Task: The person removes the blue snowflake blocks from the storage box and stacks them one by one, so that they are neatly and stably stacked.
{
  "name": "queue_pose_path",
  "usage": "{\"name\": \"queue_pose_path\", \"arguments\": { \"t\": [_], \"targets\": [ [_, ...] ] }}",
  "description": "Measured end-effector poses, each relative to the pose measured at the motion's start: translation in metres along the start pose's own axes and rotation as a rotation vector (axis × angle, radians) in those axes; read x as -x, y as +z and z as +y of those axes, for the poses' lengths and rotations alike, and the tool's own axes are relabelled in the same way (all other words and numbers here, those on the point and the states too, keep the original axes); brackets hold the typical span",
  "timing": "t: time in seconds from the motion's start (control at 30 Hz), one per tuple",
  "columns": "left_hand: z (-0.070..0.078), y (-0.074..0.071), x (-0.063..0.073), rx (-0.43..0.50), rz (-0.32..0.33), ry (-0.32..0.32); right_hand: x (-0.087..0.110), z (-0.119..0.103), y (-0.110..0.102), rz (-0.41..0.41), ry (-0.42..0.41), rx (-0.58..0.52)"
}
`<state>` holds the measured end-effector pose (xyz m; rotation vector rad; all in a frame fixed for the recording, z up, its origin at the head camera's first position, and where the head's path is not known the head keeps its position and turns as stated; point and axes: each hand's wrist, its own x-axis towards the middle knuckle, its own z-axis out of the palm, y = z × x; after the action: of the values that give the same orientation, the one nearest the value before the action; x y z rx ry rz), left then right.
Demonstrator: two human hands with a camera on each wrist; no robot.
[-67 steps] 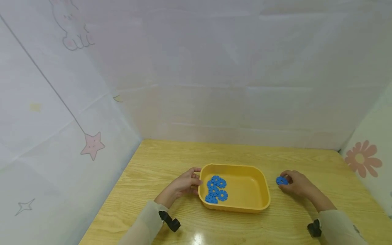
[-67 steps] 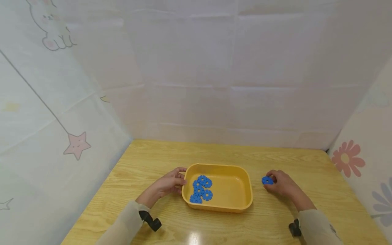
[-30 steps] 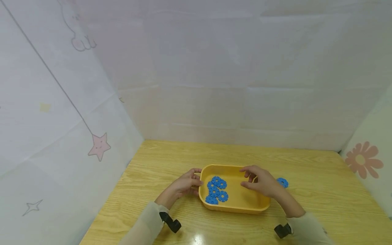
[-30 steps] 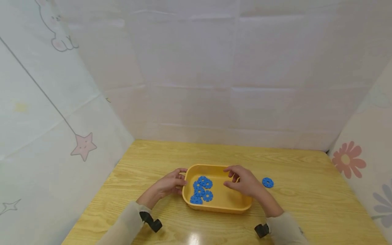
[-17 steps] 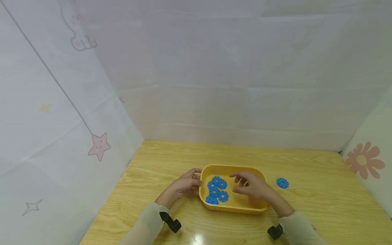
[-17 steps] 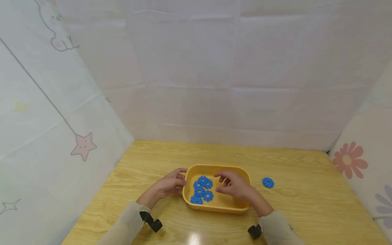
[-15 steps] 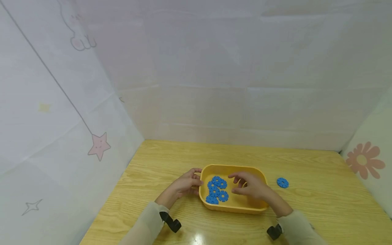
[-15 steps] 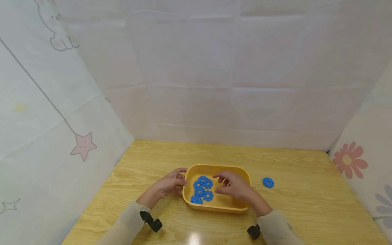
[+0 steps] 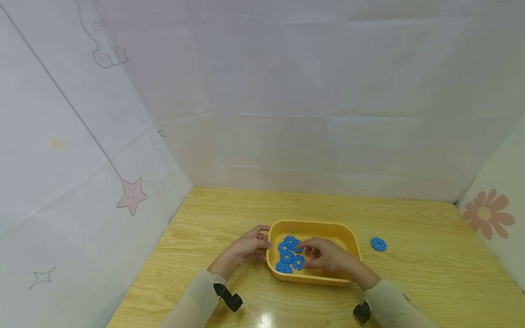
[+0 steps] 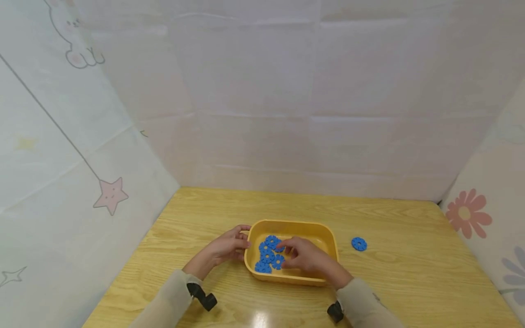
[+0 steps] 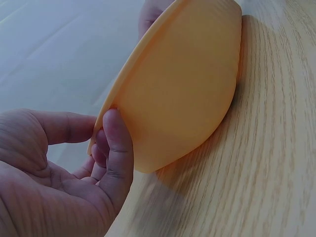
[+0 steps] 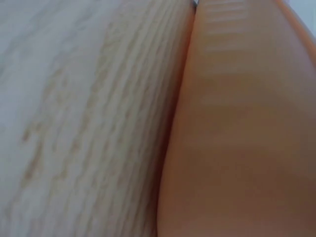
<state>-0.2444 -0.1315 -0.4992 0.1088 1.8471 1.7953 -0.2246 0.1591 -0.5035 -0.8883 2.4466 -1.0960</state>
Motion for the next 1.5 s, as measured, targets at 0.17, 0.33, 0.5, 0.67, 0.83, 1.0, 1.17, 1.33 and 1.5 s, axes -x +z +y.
{"name": "queue_pose_path", "arguments": {
  "t": [0.17, 0.33, 0.5, 0.67, 0.83, 1.0, 1.17, 1.33, 1.5],
  "targets": [
    [0.0, 0.0, 0.0, -0.003, 0.001, -0.001, -0.003, -0.003, 0.005, -0.019, 0.046, 0.02],
    [0.0, 0.0, 0.0, -0.002, 0.0, 0.0, -0.005, -0.003, 0.01, -0.018, 0.089, 0.048],
    [0.0, 0.0, 0.0, 0.01, 0.001, 0.001, -0.008, -0.003, 0.013, -0.02, 0.118, 0.092],
    [0.0, -0.001, -0.001, 0.012, 0.001, 0.001, -0.009, -0.003, 0.015, -0.011, 0.121, 0.135],
    [0.0, -0.001, 0.0, 0.005, -0.003, 0.005, -0.01, -0.004, 0.016, 0.004, 0.119, 0.139],
    [-0.001, 0.0, 0.0, 0.004, -0.01, 0.009, -0.009, -0.005, 0.016, 0.01, 0.116, 0.157],
    [0.0, 0.0, 0.0, -0.004, -0.007, 0.011, -0.007, -0.005, 0.017, 0.029, 0.09, 0.2],
    [0.0, 0.0, 0.0, -0.005, -0.008, 0.009, -0.007, 0.0, 0.017, 0.043, 0.043, 0.264],
    [0.0, 0.001, 0.001, -0.01, -0.009, 0.009, -0.005, 0.001, 0.015, 0.076, 0.015, 0.256]
  ]
}}
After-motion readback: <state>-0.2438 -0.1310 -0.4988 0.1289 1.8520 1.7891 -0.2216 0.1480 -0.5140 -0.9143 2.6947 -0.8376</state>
